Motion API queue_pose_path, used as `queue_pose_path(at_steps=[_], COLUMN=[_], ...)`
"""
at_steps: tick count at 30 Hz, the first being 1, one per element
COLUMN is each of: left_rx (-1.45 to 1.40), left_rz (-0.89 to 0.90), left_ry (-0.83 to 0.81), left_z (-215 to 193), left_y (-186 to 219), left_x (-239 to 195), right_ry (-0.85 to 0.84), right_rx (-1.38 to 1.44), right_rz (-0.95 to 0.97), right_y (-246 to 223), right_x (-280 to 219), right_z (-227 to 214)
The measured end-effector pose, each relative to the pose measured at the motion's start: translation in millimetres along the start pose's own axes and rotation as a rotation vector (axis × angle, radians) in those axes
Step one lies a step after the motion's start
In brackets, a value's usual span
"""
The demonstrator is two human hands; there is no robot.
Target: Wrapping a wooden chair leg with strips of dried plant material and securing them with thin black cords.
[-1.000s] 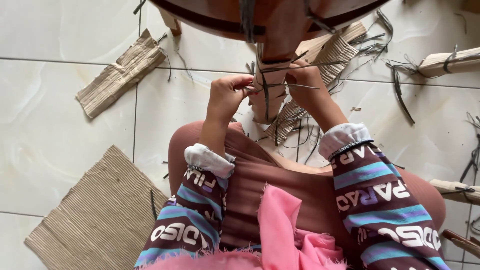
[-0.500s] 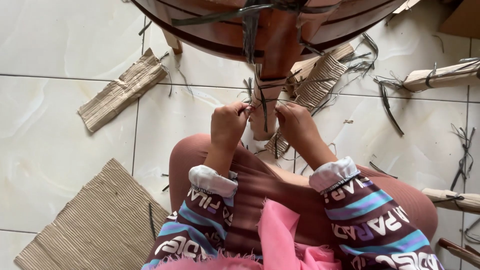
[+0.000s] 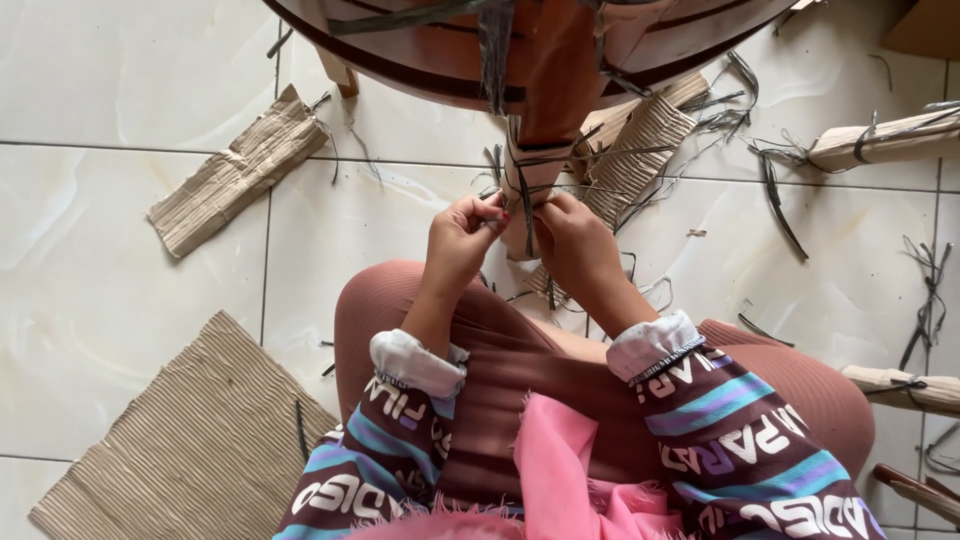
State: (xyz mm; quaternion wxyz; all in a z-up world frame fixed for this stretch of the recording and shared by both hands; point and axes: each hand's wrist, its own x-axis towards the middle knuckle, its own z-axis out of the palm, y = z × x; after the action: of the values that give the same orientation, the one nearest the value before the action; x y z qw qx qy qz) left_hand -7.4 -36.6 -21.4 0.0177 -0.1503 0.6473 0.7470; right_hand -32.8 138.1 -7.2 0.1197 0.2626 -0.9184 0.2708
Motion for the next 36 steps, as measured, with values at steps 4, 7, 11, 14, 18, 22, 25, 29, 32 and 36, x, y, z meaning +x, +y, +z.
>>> queue_pose_path(at_steps=[4, 7, 11, 14, 18, 22, 25, 29, 32, 36], left_rx=[0.435, 0.522, 0.547, 0.500, 0.472, 0.462, 0.443, 0.472, 0.558, 0.748], left_rz=[0.266, 0.418, 0.506, 0.476, 0.426, 0.370, 0.260, 0.380, 0.555, 0.900], left_ry=[0.023, 0.012, -0.046, -0.115, -0.237, -0.346, -0.463, -0.443, -0.389, -0.259], left_z=[5.5, 4.2, 3.8, -4.1, -17.8, -25.9, -34.9, -34.0, -27.9, -11.9], left_y=[5.2, 11.4, 29.2, 29.7, 20.9, 35.7, 32.3, 27.8, 17.4, 5.4], left_x=[-16.6, -19.8, -24.7, -23.2, -15.8, -20.3, -21.0, -20.1, -15.6, -10.4], right_ry=[0.002, 0.001, 0.009, 0.013, 0.011, -0.005, 0.000, -0.004, -0.012, -0.047], right_rx=[-0.010, -0.017, -0.007, 0.019, 0.058, 0.085, 0.128, 0.148, 0.128, 0.070], right_rz=[-0.013, -0.013, -0.025, -0.031, -0.049, -0.050, -0.057, -0.068, -0.067, -0.095], right_y=[12.1, 14.0, 18.4, 16.0, 15.1, 17.9, 14.9, 15.5, 16.1, -3.6], right_x=[-5.4, -6.0, -10.1, -10.0, -8.6, -9.7, -8.8, -7.6, -7.9, -1.4], right_z=[12.8, 14.4, 20.9, 19.0, 18.2, 17.3, 14.3, 12.5, 14.4, 0.8])
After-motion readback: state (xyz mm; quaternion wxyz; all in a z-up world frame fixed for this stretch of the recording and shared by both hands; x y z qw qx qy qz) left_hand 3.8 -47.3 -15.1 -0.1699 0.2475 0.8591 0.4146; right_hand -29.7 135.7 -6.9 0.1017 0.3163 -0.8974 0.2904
